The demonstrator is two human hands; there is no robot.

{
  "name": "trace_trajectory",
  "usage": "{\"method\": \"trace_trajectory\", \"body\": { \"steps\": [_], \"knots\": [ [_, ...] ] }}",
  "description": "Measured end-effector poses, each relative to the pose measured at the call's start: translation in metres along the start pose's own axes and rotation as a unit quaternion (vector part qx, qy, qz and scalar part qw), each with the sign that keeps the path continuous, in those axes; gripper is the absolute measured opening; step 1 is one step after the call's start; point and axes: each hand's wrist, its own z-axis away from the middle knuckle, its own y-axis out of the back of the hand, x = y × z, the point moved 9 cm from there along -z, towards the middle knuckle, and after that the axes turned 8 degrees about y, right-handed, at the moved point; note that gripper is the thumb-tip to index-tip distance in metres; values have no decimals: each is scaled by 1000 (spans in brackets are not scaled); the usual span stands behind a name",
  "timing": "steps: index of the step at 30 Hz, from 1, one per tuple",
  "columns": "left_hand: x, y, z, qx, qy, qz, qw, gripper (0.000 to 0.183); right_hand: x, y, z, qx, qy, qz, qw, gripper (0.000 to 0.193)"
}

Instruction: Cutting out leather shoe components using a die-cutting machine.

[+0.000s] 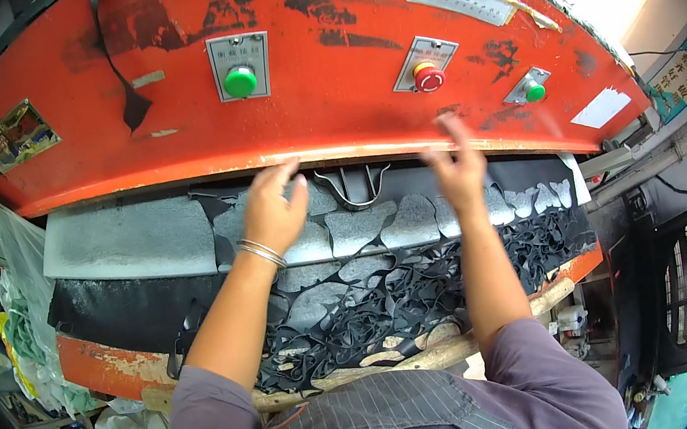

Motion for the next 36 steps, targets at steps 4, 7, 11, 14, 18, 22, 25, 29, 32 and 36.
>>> {"method": "trace_trajectory", "body": {
  "steps": [4,7,11,14,18,22,25,29,32,36],
  "knots": [
    [111,75,-14,222,-206,-68,951,7,-13,132,-43,312,75,185,929,51],
    [126,89,-44,172,-201,-139,954,15,-12,144,-68,319,50,266,908,59],
    [123,100,-24,51,-117,-85,988,20,-28,141,-46,243,-9,195,950,67],
    [105,85,48,-103,-30,-93,990,24,-69,91,13,57,65,129,988,48],
    [93,74,174,-261,2,-133,956,15,-173,-14,135,-402,34,-23,915,45],
    [99,79,228,-245,-7,-94,965,13,-241,-50,222,-459,108,40,881,51],
    [99,78,233,-209,-24,-175,962,11,-252,-61,225,-419,89,139,893,35],
    [98,78,233,-159,-63,-186,968,15,-249,-68,224,-413,70,157,895,34],
    [92,78,232,-159,-50,-184,969,13,-244,-71,218,-447,55,168,877,32],
    [89,76,230,-184,-42,-174,966,14,-230,-92,197,-673,112,50,730,26]
  ]
}}
